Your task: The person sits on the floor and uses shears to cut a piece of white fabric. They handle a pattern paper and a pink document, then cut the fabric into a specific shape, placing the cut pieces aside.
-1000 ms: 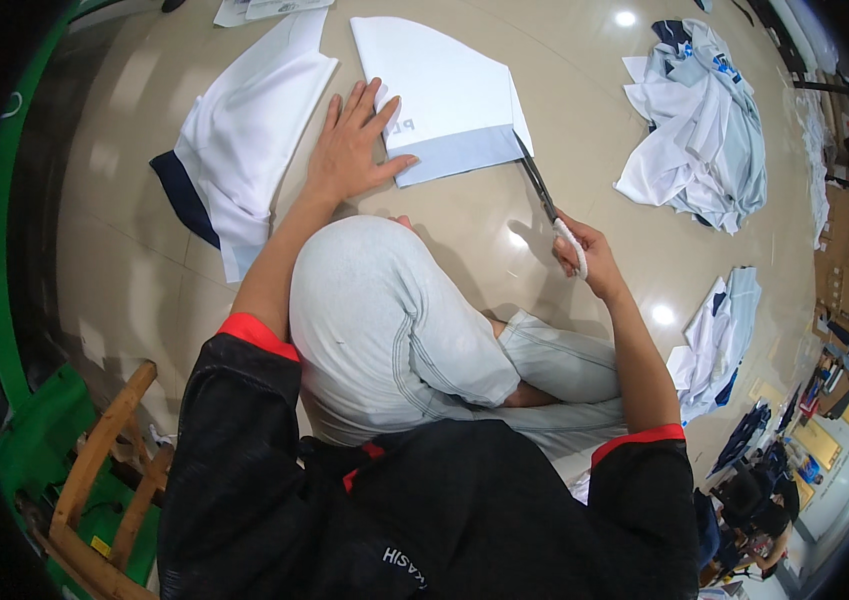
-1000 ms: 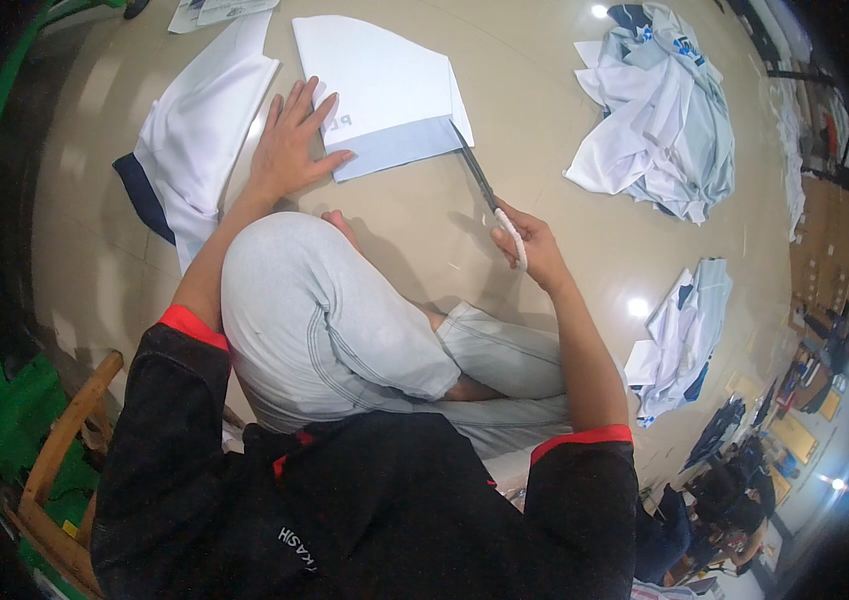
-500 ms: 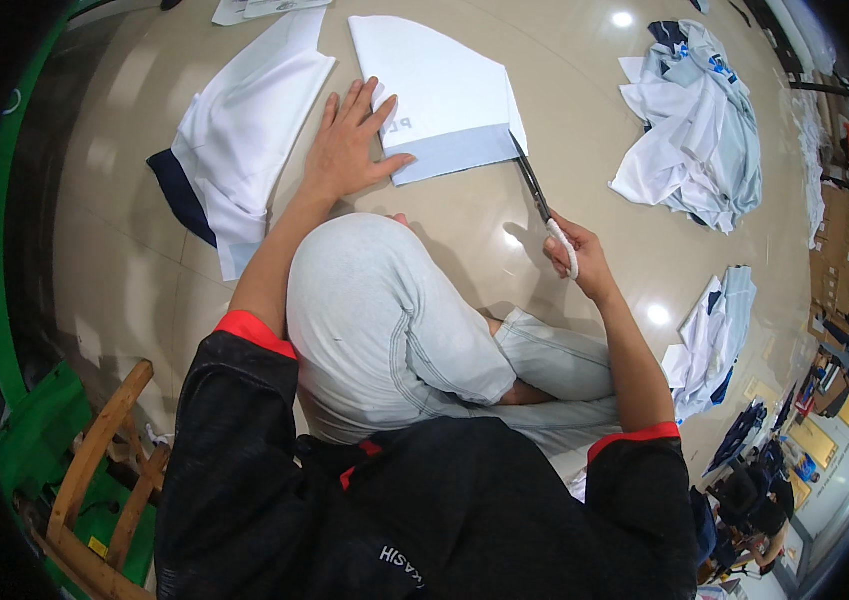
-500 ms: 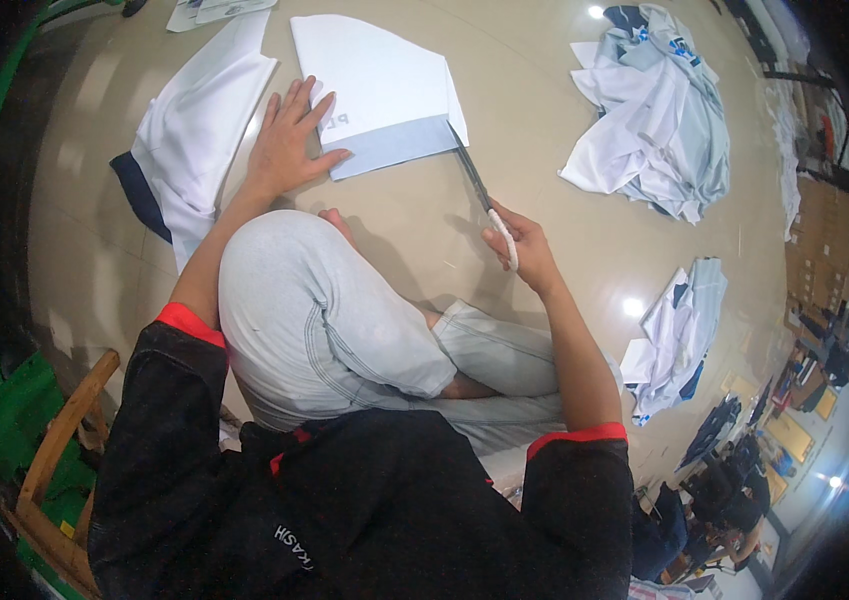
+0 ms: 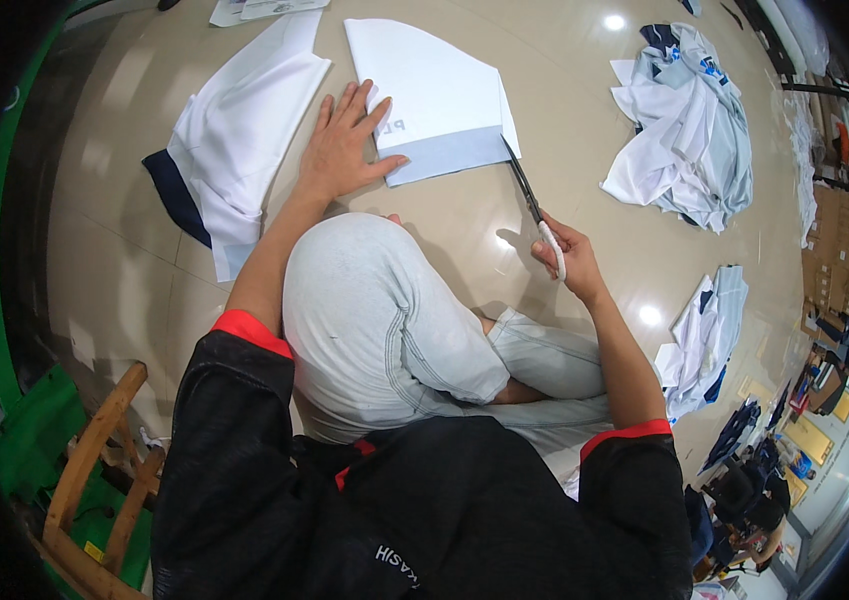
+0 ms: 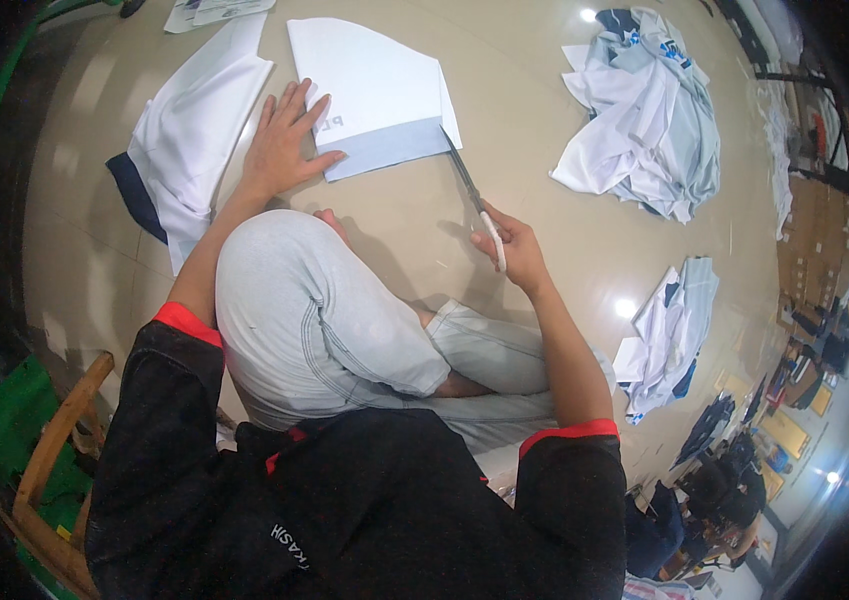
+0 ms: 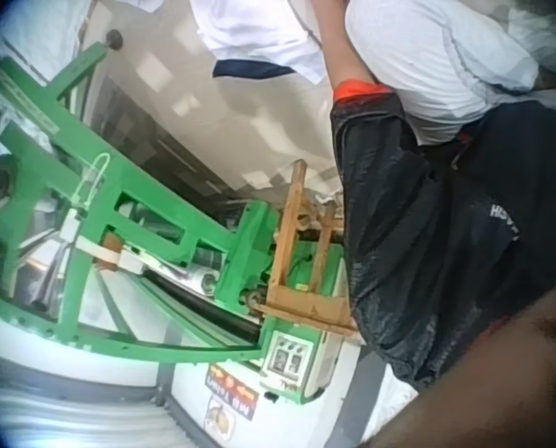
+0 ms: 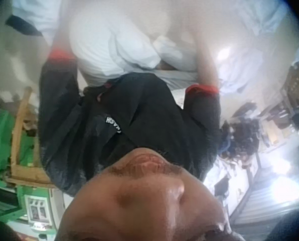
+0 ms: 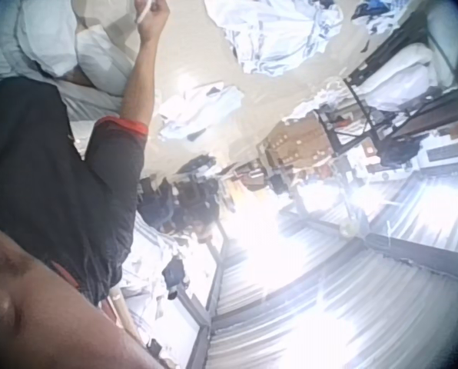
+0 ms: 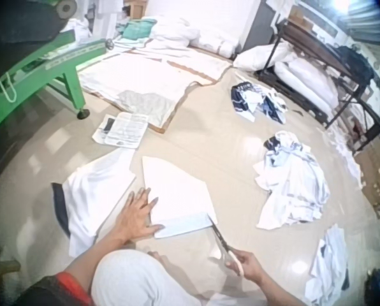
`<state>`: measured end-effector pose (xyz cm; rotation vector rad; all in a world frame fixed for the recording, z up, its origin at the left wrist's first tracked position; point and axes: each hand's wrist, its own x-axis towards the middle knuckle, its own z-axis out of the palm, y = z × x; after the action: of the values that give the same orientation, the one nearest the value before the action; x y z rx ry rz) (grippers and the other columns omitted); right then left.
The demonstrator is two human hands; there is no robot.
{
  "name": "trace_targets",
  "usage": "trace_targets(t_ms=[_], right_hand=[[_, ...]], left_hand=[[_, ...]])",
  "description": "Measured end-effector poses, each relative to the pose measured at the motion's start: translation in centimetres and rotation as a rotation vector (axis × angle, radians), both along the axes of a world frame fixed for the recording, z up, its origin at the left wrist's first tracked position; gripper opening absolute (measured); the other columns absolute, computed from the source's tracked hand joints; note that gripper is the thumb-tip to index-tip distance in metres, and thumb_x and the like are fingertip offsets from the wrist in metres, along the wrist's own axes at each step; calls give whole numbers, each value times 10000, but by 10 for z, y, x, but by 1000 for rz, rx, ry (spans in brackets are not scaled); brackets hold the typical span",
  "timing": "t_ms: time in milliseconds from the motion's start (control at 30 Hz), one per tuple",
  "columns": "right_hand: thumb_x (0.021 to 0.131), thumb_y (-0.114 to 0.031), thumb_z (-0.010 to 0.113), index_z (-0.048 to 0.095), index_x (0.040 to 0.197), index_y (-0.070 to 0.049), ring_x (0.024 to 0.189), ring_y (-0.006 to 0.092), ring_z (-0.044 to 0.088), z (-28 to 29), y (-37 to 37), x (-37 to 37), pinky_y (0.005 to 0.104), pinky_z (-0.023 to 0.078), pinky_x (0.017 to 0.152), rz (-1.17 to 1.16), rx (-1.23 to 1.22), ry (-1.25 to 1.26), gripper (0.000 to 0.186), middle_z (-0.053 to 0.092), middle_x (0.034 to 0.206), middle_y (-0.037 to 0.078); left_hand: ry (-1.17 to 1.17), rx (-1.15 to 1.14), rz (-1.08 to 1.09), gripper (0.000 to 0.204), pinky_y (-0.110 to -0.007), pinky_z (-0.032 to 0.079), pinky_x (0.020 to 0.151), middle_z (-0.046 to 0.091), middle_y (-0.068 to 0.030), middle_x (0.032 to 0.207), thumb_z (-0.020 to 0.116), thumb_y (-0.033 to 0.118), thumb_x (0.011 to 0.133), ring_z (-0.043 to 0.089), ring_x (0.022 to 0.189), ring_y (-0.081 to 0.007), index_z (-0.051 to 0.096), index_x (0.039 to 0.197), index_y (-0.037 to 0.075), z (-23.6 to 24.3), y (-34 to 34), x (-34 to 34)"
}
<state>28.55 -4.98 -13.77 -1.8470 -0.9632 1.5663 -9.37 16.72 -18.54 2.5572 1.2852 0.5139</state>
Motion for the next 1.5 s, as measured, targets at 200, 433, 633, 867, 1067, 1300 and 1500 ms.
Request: trace_targets(t_ms=[200,433,633,867,1067,1300,1500], right_hand=[[921,-290,861,550,1549,-59,576,42,473,4,0,-4,242,382,493,7,36,1,738,577,789,-40],[990,-243,780,518,1563,-38,569,38,452,7,2,-22,237,389,493,-111,24,147,663,516,734,-65],[1016,-285,752,491,1578,-34,570,35,449,6,9,-42,230,408,501,-151,21,134,668,506,737,-63],[1027,-345,739,462,1592,-23,572,30,460,9,11,-77,221,415,507,-193,35,14,707,537,774,-59],[1018,-337,753,454,1593,-13,561,29,462,12,12,-96,222,405,491,-246,46,-19,724,532,737,-60],[985,-338,797,466,1582,-3,541,29,454,3,12,-104,230,396,468,-265,81,-117,760,548,719,-58],[953,-324,818,538,1531,10,611,34,469,-3,11,-111,248,391,559,-251,73,-320,724,629,703,-11]], left_hand=[[-8,-14,-6,888,-607,201,1279,368,-199,1680,789,605,829,285,1585,-391,557,1542,130,2,-1,0],[6,-26,-1,883,-601,191,1285,368,-194,1682,787,596,831,281,1588,-381,557,1541,125,3,0,2],[0,-43,8,896,-579,178,1299,365,-180,1687,775,621,823,267,1596,-363,557,1542,132,3,-1,1],[18,-43,17,920,-569,166,1308,352,-169,1699,744,677,820,260,1601,-339,557,1543,140,1,0,1],[29,-56,17,925,-562,153,1316,345,-158,1704,729,684,830,248,1606,-327,538,1557,144,2,-1,1],[-12,-65,16,903,-559,167,1312,336,-166,1706,765,624,833,261,1599,-345,533,1558,140,4,-3,1],[5,-69,25,908,-550,162,1317,337,-165,1706,767,629,830,265,1598,-341,532,1559,140,4,-3,1]])
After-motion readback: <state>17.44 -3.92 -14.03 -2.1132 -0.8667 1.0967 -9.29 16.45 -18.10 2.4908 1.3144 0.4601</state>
